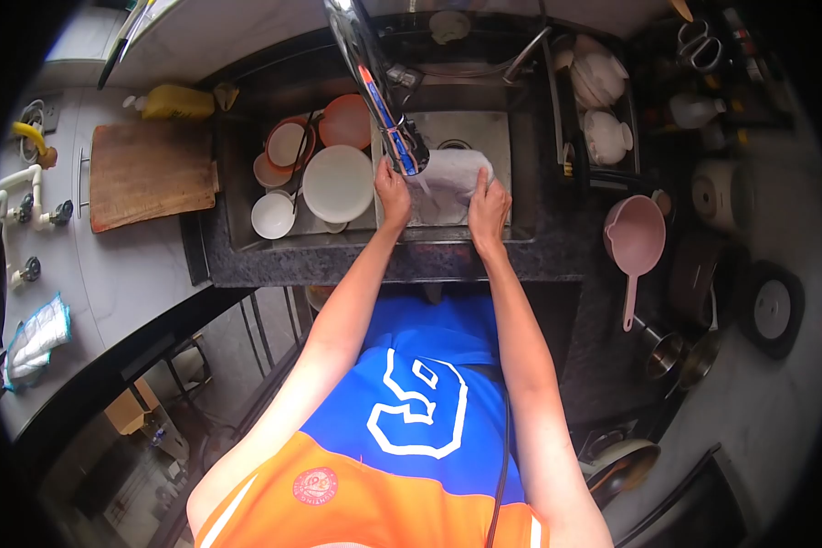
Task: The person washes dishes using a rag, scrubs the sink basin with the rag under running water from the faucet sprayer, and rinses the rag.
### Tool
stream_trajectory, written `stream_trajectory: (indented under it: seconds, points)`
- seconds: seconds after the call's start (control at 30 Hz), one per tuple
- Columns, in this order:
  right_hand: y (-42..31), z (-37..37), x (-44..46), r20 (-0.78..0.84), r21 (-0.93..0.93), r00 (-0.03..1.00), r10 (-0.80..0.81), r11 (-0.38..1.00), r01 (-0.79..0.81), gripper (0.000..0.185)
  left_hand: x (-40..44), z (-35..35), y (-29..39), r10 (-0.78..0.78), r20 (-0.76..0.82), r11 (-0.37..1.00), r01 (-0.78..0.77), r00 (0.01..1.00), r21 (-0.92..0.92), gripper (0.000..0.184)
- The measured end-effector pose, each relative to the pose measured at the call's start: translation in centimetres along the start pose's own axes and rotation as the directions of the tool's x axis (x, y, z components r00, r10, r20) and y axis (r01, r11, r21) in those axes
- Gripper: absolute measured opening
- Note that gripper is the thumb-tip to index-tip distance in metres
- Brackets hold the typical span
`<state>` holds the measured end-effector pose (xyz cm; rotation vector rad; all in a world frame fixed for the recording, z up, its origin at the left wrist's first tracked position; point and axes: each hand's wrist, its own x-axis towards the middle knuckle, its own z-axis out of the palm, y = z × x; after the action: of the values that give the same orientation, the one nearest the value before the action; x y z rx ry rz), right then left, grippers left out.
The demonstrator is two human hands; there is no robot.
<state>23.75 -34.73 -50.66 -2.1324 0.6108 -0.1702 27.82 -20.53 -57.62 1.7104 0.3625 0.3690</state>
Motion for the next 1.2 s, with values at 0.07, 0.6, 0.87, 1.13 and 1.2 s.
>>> stream_trajectory:
  seconds: [0.07, 0.6, 0.87, 1.13, 1.2]
  points:
    - [1.1, 1.0, 0.2, -0.053, 0.129, 0.998, -0.018, 0.991, 0.025, 0.052, 0.1, -0.1, -0.4, 0.001, 0.116, 0.998, 0.006, 0.993, -0.057, 0.037]
    - [1.6, 9.1, 0.4, 0.187, -0.029, 0.945, 0.269, 0.963, -0.269, 0.051, -1.8, -0.1, -1.6, -0.084, 0.463, 0.996, 0.089, 0.882, 0.009, 0.029]
    - [2.6, 6.9, 1.8, 0.148, -0.099, 0.951, 0.271, 0.961, -0.258, 0.056, -3.3, 1.2, 2.3, -0.429, 0.570, 0.813, 0.574, 0.701, -0.094, 0.032]
    - [8.1, 0.7, 4.0, -0.016, 0.194, 0.982, 0.187, 0.964, -0.181, 0.044, -1.7, 1.1, 4.5, -0.201, 0.347, 0.979, 0.174, 0.916, 0.107, 0.039]
    - [6.8, -1.9, 4.4, 0.092, 0.188, 0.992, 0.081, 0.977, -0.097, 0.035, -1.9, 0.9, 3.5, -0.076, 0.311, 0.986, 0.024, 0.947, 0.167, 0.028]
